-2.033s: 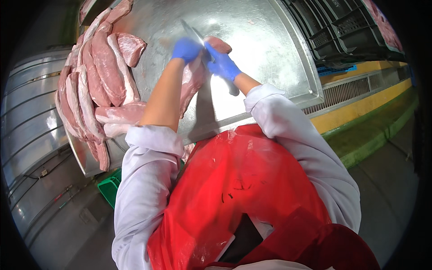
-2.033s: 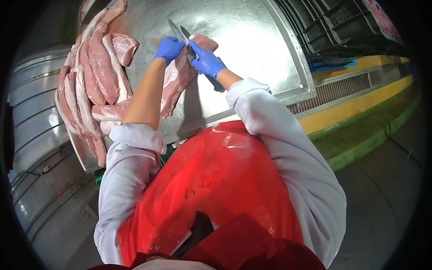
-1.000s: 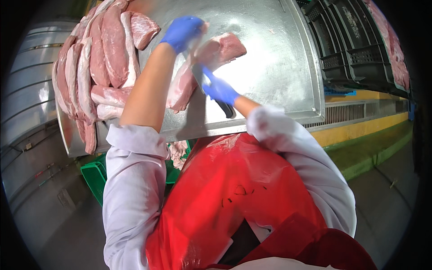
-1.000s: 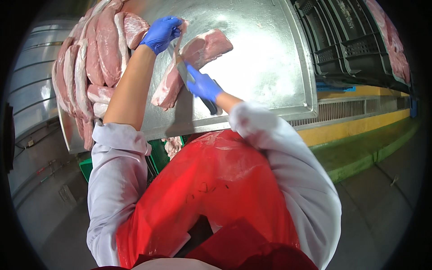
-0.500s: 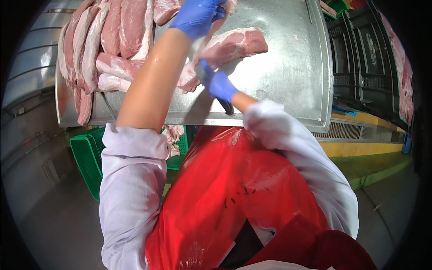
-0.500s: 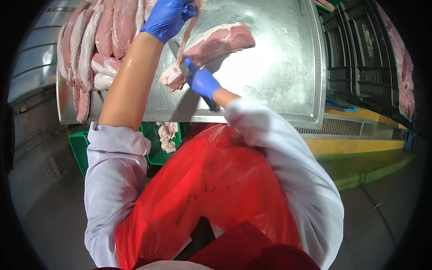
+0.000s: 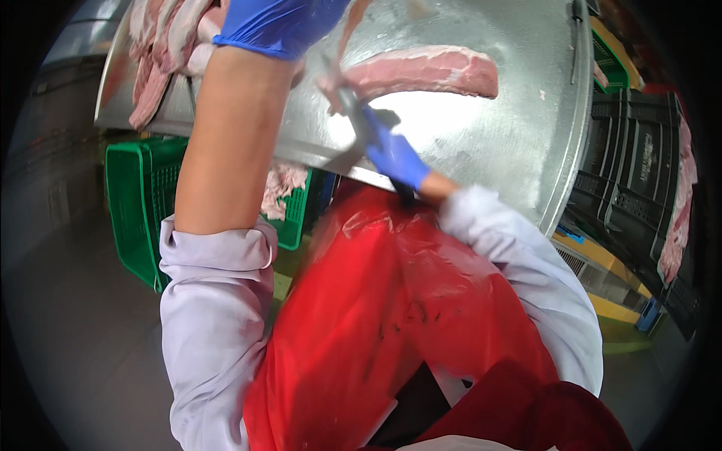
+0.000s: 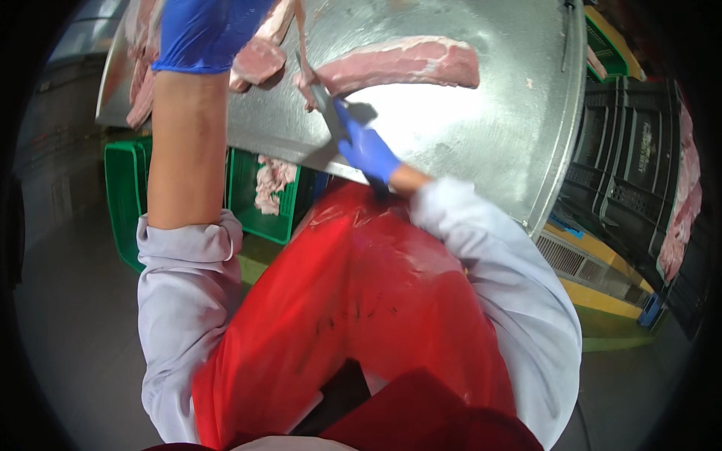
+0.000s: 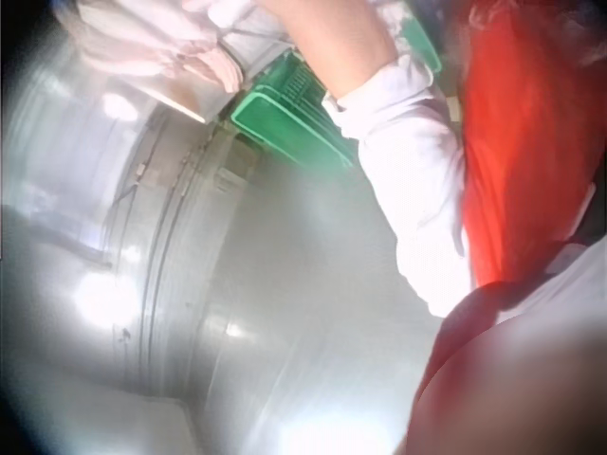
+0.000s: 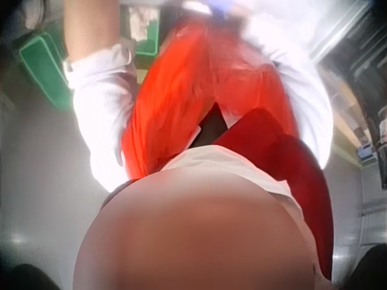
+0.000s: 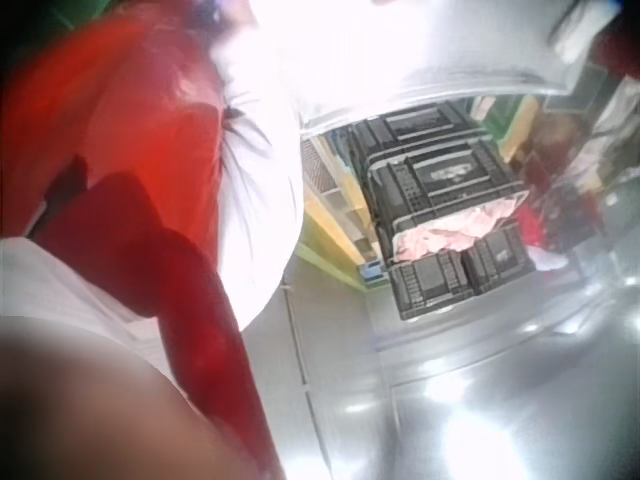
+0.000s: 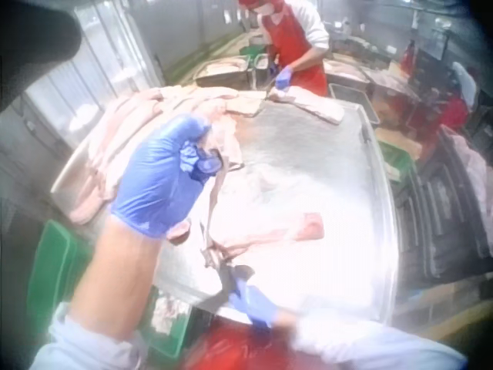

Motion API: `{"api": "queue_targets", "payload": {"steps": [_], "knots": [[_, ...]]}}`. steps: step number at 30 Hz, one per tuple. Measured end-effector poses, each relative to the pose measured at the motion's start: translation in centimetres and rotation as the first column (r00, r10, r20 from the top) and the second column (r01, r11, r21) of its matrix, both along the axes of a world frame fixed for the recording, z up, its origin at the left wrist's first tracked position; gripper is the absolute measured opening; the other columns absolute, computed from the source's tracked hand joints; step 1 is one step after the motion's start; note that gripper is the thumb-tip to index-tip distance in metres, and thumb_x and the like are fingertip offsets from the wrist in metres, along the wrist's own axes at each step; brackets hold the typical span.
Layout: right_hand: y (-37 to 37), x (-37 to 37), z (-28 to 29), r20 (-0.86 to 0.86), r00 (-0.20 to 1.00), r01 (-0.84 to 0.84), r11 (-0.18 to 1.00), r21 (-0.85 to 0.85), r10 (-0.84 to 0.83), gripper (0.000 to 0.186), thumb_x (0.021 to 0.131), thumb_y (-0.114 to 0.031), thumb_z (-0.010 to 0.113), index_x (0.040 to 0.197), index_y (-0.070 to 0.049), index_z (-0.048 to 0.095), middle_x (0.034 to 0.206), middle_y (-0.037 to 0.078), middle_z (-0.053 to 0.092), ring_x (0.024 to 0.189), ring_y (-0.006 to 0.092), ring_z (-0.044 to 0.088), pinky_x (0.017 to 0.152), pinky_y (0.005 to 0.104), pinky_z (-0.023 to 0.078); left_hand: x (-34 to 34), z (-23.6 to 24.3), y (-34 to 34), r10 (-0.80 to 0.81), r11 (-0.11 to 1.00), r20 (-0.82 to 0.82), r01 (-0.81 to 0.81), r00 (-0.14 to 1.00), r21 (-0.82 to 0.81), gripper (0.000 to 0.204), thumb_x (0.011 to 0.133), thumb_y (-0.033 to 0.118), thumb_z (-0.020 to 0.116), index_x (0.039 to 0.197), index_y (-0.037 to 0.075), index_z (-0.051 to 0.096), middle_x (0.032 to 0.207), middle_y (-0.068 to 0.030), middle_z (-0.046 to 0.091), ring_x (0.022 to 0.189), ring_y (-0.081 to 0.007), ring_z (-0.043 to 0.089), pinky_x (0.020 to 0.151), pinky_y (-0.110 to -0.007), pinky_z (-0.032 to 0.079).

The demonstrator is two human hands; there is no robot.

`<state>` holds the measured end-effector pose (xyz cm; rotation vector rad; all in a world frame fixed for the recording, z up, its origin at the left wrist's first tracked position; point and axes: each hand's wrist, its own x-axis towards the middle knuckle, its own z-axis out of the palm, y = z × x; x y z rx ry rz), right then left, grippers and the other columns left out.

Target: The person trims fat and connective tissue from large pieces of raw meat using a knife. The trimmed pieces are placed into a green basket, and the cleaned meat is set aside on the metal table.

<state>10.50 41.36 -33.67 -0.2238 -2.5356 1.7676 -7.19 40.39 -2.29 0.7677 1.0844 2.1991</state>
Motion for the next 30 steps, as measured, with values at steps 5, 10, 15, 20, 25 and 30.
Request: {"api": "queue_targets", "payload": {"steps": [5,10,15,20,25,30], "knots": [[-0.1,-10.2,4.1,-0.06,0.998,0.04,0.995,0.087,-0.035,0.073,0.092,-0.015,0.049,0.156,-0.015,0.014,0.073,0.023,0.066,0.062,0.036,0.067,0.064,0.0485,0.055,-0.3,5.0,-8.1,0.074,0.997,-0.123,-0.069,0.99,0.04,0.012,0.09,0.006,0.057,0.086,0.0,0.067,0.077,-0.0083,0.064,0.06,-0.0128,0.056,0.054,-0.026,0.045],[0.4,0.2,6.9,0.043,0.954,-0.299,0.954,0.027,0.298,0.072,0.091,-0.019,0.054,0.156,-0.025,0.024,0.075,0.025,0.065,0.067,0.0379,0.067,0.069,0.0452,0.055,-6.5,8.2,-31.9,0.267,0.805,-0.876,-0.593,0.401,-0.026,0.061,0.082,0.034,0.064,0.113,-0.019,0.055,0.104,-0.0275,0.06,0.095,-0.0359,0.061,0.087,-0.048,0.049],[6.5,0.7,7.3,0.25,0.963,-0.066,0.986,-0.153,0.103,0.062,0.093,-0.017,0.057,0.152,-0.02,0.039,0.076,0.007,0.068,0.06,0.0128,0.062,0.061,0.0281,0.054,-3.5,8.4,-44.9,0.586,0.665,-0.484,-0.727,0.65,-0.17,0.037,0.094,0.02,0.053,0.109,-0.014,0.056,0.109,-0.0255,0.06,0.104,-0.0364,0.058,0.095,-0.047,0.046],[19.7,-0.3,4.5,0.116,0.666,0.663,0.656,0.36,-0.737,0.064,0.089,-0.014,0.055,0.149,-0.004,0.034,0.086,0.021,0.07,0.068,0.0249,0.071,0.061,0.0365,0.057,-3.9,-1.8,-43.6,0.379,0.206,-0.577,-0.674,0.724,-0.71,0.014,0.096,0.012,0.06,0.1,-0.001,0.063,0.093,-0.0085,0.065,0.088,-0.0181,0.06,0.085,-0.032,0.048],[21.1,-1.1,6.6,0.479,0.574,0.552,0.746,0.372,-0.664,0.054,0.087,-0.016,0.053,0.136,0.002,0.042,0.093,0.026,0.07,0.083,0.0366,0.072,0.07,0.0418,0.057,-8.1,-12.6,-35.3,-0.164,0.137,-0.643,-0.628,0.748,-0.766,0.029,0.088,0.01,0.069,0.111,-0.005,0.059,0.095,-0.0104,0.065,0.086,-0.0167,0.06,0.08,-0.031,0.05],[11.3,4.3,12.4,0.566,0.604,0.561,0.804,0.197,-0.56,0.065,0.088,-0.013,0.049,0.15,-0.006,0.03,0.089,0.028,0.069,0.076,0.0377,0.071,0.069,0.0413,0.057,-7.1,-22.7,-13.8,-0.366,0.619,-0.682,-0.381,0.633,-0.686,0.036,0.087,0.02,0.069,0.113,-0.002,0.058,0.1,-0.0162,0.061,0.095,-0.0296,0.062,0.087,-0.036,0.049]]}}
